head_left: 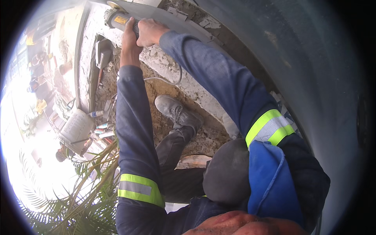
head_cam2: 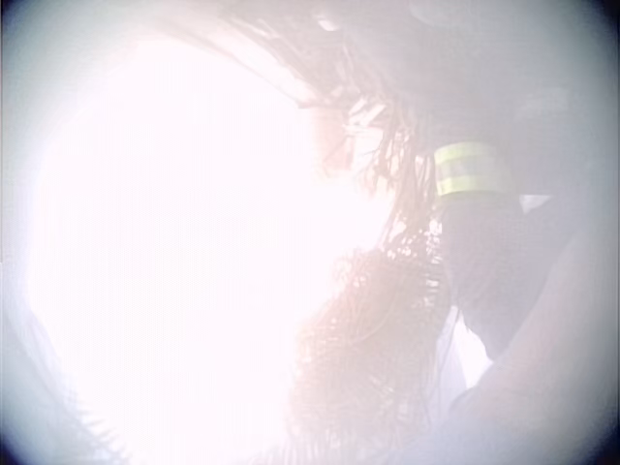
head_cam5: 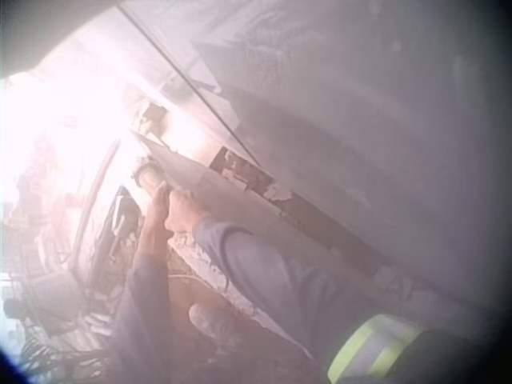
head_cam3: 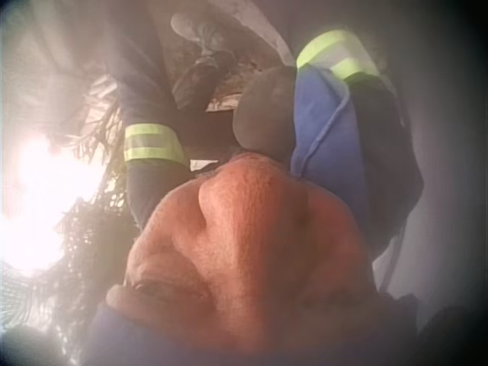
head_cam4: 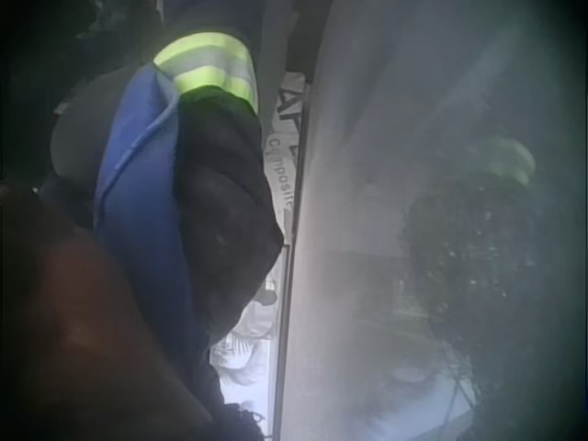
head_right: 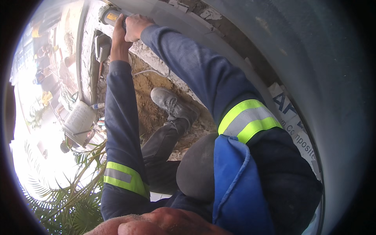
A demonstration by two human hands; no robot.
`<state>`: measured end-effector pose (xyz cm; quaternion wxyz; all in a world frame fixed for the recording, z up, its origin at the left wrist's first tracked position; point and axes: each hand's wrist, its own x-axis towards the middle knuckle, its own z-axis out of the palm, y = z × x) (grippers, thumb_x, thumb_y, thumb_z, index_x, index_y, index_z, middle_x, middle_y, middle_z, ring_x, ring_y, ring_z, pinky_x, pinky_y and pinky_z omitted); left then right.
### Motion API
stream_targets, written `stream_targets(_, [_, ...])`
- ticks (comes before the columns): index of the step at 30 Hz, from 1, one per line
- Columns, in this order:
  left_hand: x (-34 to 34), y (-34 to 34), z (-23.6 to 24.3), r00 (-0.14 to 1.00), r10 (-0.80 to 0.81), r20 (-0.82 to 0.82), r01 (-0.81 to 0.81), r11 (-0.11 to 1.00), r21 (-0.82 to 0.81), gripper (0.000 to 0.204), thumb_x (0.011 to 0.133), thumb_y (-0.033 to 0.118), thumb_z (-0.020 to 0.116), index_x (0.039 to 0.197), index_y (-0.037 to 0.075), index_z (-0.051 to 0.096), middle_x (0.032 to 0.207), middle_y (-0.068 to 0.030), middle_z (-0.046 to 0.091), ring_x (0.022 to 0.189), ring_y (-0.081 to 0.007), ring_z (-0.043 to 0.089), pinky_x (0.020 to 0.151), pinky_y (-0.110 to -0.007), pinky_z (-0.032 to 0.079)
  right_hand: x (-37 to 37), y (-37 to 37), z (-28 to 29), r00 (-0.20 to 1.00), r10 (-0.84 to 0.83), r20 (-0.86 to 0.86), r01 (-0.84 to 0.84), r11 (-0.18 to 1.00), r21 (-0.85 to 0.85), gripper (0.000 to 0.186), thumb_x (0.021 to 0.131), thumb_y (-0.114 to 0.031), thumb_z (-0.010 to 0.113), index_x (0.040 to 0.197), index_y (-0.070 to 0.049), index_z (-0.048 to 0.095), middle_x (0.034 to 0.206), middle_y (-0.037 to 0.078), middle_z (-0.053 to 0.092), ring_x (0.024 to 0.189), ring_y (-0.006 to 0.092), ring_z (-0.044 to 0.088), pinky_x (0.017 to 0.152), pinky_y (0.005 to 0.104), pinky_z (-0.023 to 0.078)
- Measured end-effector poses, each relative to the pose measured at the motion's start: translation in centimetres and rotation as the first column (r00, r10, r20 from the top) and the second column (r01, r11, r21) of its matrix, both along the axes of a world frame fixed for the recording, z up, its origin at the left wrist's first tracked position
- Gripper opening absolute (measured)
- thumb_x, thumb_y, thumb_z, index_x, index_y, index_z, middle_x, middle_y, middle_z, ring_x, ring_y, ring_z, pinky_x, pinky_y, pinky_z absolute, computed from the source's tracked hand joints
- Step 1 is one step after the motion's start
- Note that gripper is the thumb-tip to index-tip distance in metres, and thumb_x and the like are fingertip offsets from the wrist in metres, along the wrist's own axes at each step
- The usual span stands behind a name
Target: The person uses an angle grinder to smooth a curved concrete or stone surface. They hold the tool with both hands and move it along the edge, generating dust. The person briefly pauses to wipe the surface with their hand before resuming grinding.
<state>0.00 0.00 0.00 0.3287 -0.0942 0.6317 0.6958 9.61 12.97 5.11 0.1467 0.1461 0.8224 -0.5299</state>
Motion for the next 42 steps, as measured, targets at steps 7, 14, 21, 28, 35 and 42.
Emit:
stream_targets(7, [3.0,0.6,2.3,0.999,0.041,-0.026,-0.042,0.999,-0.003,0.034,0.104,0.027,0.061,0.121,-0.002,0.059,0.104,-0.0126,0.070,0.088,-0.0220,0.072,0.076,-0.037,0.060,1.8,-0.3,0.3,0.999,0.000,-0.037,0.000,1.000,0.002,0.047,0.073,-0.013,0.073,0.115,0.006,0.069,0.114,0.027,0.073,0.108,0.0411,0.073,0.095,0.0457,0.060])
stream_targets(14, [5.5,1.4,3.0,0.997,0.060,-0.058,-0.063,0.997,-0.055,0.033,0.103,0.026,0.061,0.119,-0.003,0.061,0.101,-0.0120,0.071,0.084,-0.0214,0.072,0.072,-0.036,0.061,3.8,-0.2,0.3,0.999,-0.029,-0.022,0.030,0.998,0.053,0.047,0.071,-0.012,0.073,0.113,0.008,0.069,0.109,0.027,0.075,0.104,0.0400,0.074,0.093,0.0455,0.061])
stream_targets(21, [3.5,1.0,2.0,0.999,0.011,-0.044,-0.011,1.000,-0.004,0.036,0.104,0.030,0.059,0.121,-0.003,0.060,0.101,-0.0115,0.070,0.088,-0.0217,0.071,0.078,-0.037,0.060,2.1,0.0,-0.2,0.999,-0.012,-0.040,0.013,1.000,0.021,0.046,0.072,-0.012,0.072,0.114,0.008,0.068,0.110,0.028,0.074,0.106,0.0418,0.073,0.093,0.0475,0.060])
stream_targets(28, [1.9,0.6,0.8,0.999,-0.010,-0.043,0.011,1.000,0.010,0.041,0.105,0.032,0.058,0.124,-0.004,0.059,0.107,-0.0137,0.071,0.095,-0.0243,0.072,0.084,-0.038,0.059,0.5,-0.6,-1.5,0.999,-0.036,-0.037,0.037,0.999,0.006,0.041,0.072,-0.014,0.073,0.108,0.008,0.071,0.108,0.031,0.073,0.105,0.0436,0.073,0.092,0.0494,0.060])
stream_targets(35, [1.9,1.1,1.1,1.000,0.024,-0.011,-0.024,0.999,0.025,0.041,0.105,0.031,0.058,0.126,-0.004,0.059,0.109,-0.0148,0.071,0.096,-0.0256,0.072,0.085,-0.038,0.059,0.6,0.3,-0.3,0.999,0.041,-0.008,-0.041,0.999,-0.009,0.041,0.072,-0.013,0.073,0.108,0.007,0.071,0.107,0.030,0.073,0.103,0.0428,0.073,0.090,0.0487,0.060])
stream_targets(42, [4.7,1.3,2.6,0.998,0.059,-0.038,-0.061,0.998,-0.033,0.037,0.104,0.028,0.062,0.122,-0.004,0.061,0.104,-0.0138,0.071,0.087,-0.0236,0.073,0.075,-0.036,0.061,3.3,0.2,0.8,1.000,0.013,0.014,-0.014,0.998,0.055,0.044,0.075,-0.015,0.072,0.116,0.002,0.073,0.116,0.023,0.074,0.111,0.0361,0.073,0.096,0.0452,0.060])
